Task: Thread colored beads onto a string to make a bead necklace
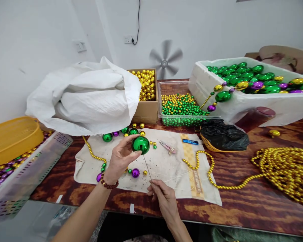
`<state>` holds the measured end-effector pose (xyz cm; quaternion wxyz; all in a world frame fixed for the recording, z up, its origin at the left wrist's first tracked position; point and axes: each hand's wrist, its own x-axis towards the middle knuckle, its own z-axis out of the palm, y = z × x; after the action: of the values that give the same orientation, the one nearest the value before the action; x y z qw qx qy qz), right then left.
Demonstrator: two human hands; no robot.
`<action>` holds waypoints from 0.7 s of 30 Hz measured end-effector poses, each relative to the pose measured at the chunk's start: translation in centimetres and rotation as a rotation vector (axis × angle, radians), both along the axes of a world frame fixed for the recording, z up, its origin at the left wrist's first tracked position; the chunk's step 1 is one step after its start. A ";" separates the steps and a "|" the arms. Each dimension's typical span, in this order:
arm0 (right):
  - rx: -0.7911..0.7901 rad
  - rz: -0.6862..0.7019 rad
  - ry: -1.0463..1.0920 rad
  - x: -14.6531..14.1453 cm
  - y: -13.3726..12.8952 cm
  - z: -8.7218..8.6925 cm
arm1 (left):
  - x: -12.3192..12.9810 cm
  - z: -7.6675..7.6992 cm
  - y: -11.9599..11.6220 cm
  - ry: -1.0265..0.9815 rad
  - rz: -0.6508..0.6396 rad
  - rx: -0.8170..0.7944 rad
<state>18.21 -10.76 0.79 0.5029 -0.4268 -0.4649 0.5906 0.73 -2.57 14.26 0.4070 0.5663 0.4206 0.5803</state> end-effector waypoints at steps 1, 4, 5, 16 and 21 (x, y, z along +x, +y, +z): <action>-0.002 -0.001 0.004 0.0 0.0 -0.1 | 0.0 0.0 -0.1 -0.004 -0.004 -0.001; -0.008 -0.012 0.007 -0.1 -0.1 0.0 | 0.0 -0.1 -0.2 -0.015 -0.015 -0.004; -0.008 -0.016 0.006 -0.1 -0.1 0.0 | 0.0 -0.2 -0.2 -0.020 -0.019 -0.004; -0.024 0.009 0.033 -0.2 0.0 0.0 | 0.3 0.2 -0.5 -0.053 -0.056 0.005; -0.011 0.027 0.040 -0.3 0.0 -0.6 | 0.5 0.7 -0.6 -0.136 -0.065 -0.019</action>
<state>17.92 -10.75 0.21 0.5018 -0.4115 -0.4571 0.6082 1.24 -3.21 14.92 0.4585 0.5350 0.3791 0.5998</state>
